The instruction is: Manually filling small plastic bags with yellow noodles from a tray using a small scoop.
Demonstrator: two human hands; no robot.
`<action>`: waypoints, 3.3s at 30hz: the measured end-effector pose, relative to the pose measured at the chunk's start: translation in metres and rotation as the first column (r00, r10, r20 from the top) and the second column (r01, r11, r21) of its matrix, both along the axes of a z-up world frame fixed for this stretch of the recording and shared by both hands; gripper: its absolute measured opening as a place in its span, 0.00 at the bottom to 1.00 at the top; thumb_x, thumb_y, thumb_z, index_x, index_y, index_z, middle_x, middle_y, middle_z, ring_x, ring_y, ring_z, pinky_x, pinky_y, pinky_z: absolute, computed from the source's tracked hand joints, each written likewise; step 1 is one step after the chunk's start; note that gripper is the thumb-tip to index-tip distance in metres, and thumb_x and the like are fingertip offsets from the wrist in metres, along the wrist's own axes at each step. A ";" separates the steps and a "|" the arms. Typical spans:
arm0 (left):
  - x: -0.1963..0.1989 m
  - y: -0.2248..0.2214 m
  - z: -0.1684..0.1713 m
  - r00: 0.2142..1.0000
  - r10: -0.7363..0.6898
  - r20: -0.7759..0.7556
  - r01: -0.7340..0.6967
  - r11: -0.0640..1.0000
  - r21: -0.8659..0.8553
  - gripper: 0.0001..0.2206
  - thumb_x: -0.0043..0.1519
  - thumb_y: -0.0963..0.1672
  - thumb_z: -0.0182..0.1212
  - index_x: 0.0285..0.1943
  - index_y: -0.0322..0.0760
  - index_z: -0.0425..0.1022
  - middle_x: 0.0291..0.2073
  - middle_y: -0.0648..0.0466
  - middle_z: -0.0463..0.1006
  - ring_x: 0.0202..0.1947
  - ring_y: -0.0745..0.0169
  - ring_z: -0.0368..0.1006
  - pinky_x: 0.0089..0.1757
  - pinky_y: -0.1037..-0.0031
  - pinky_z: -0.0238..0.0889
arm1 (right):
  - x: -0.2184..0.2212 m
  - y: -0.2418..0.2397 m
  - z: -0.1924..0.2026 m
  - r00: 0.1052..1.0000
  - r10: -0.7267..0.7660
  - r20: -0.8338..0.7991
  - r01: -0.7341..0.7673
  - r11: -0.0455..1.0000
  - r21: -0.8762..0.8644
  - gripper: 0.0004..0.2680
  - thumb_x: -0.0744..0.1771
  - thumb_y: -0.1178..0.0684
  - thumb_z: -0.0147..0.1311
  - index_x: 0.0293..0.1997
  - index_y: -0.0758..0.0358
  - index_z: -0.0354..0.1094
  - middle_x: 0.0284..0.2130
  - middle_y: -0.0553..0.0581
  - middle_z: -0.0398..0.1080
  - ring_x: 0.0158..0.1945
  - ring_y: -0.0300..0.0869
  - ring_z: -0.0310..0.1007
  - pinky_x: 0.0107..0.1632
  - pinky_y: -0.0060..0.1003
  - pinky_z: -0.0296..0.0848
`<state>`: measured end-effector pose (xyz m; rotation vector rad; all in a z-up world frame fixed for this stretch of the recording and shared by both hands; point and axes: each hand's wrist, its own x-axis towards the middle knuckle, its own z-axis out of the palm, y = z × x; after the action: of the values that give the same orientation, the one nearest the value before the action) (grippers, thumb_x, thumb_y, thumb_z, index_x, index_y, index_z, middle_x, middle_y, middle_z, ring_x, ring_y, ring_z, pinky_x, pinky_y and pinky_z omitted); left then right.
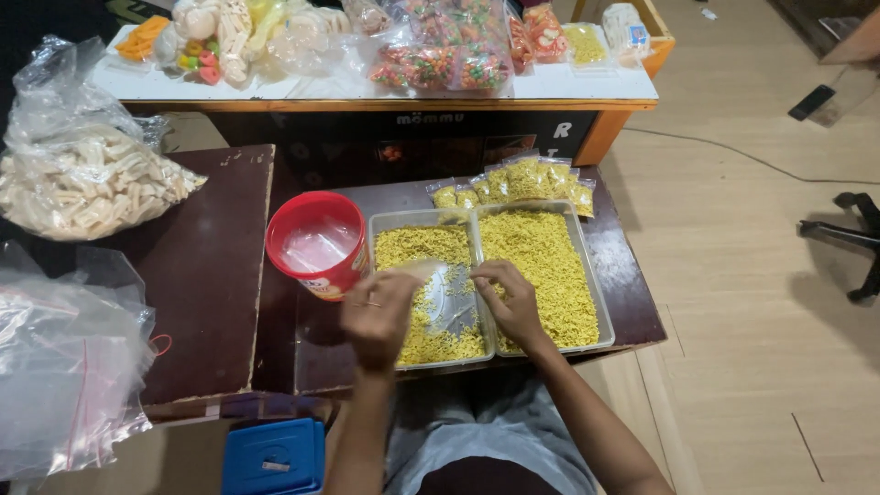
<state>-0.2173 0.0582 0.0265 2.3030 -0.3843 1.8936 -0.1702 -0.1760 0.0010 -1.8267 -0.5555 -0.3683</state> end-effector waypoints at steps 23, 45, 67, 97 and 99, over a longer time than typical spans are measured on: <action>-0.013 -0.059 -0.015 0.726 -0.449 -0.521 0.214 0.867 -0.450 0.18 0.62 0.45 0.66 0.61 0.40 0.74 0.40 0.56 0.81 0.55 0.52 0.71 0.57 0.60 0.65 | -0.006 -0.005 -0.009 0.997 0.005 0.078 -0.003 1.000 -0.026 0.03 0.67 0.56 0.62 0.40 0.59 0.79 0.30 0.56 0.79 0.36 0.49 0.77 0.41 0.41 0.78; -0.011 -0.055 -0.036 0.756 -0.306 -0.579 0.202 0.950 -0.238 0.27 0.48 0.50 0.76 0.60 0.54 0.79 0.48 0.62 0.83 0.63 0.58 0.68 0.57 0.63 0.61 | 0.005 -0.007 -0.046 0.981 -0.025 0.194 0.057 0.986 -0.159 0.11 0.64 0.42 0.67 0.26 0.54 0.73 0.20 0.52 0.71 0.32 0.48 0.72 0.39 0.42 0.74; -0.059 0.010 0.007 0.964 -0.099 -0.246 -0.050 0.845 -0.533 0.22 0.61 0.51 0.65 0.59 0.34 0.76 0.53 0.48 0.80 0.61 0.47 0.69 0.53 0.63 0.77 | 0.005 0.043 0.025 0.948 0.305 -0.091 -0.214 0.397 -0.893 0.04 0.66 0.49 0.61 0.35 0.53 0.75 0.34 0.48 0.78 0.48 0.44 0.71 0.62 0.46 0.62; -0.045 -0.003 -0.018 0.829 0.118 -0.547 -0.264 0.944 -0.196 0.21 0.55 0.52 0.71 0.55 0.46 0.78 0.53 0.60 0.81 0.65 0.54 0.67 0.58 0.61 0.59 | 0.124 0.097 -0.060 0.988 0.156 0.001 -0.083 0.526 -0.847 0.05 0.61 0.55 0.56 0.32 0.61 0.78 0.26 0.63 0.76 0.35 0.60 0.80 0.38 0.54 0.75; -0.045 -0.004 -0.013 0.788 0.135 -0.601 -0.286 0.944 -0.162 0.22 0.52 0.52 0.73 0.55 0.45 0.79 0.52 0.59 0.81 0.65 0.55 0.67 0.58 0.61 0.59 | 0.123 0.093 -0.055 0.985 0.144 -0.094 -0.161 0.578 -0.800 0.05 0.62 0.55 0.57 0.33 0.63 0.78 0.28 0.63 0.77 0.36 0.61 0.80 0.39 0.52 0.76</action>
<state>-0.2626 0.0544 0.0137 2.6633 0.1872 1.1031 -0.0472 -0.0829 -0.0536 -2.6334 -0.9727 0.0663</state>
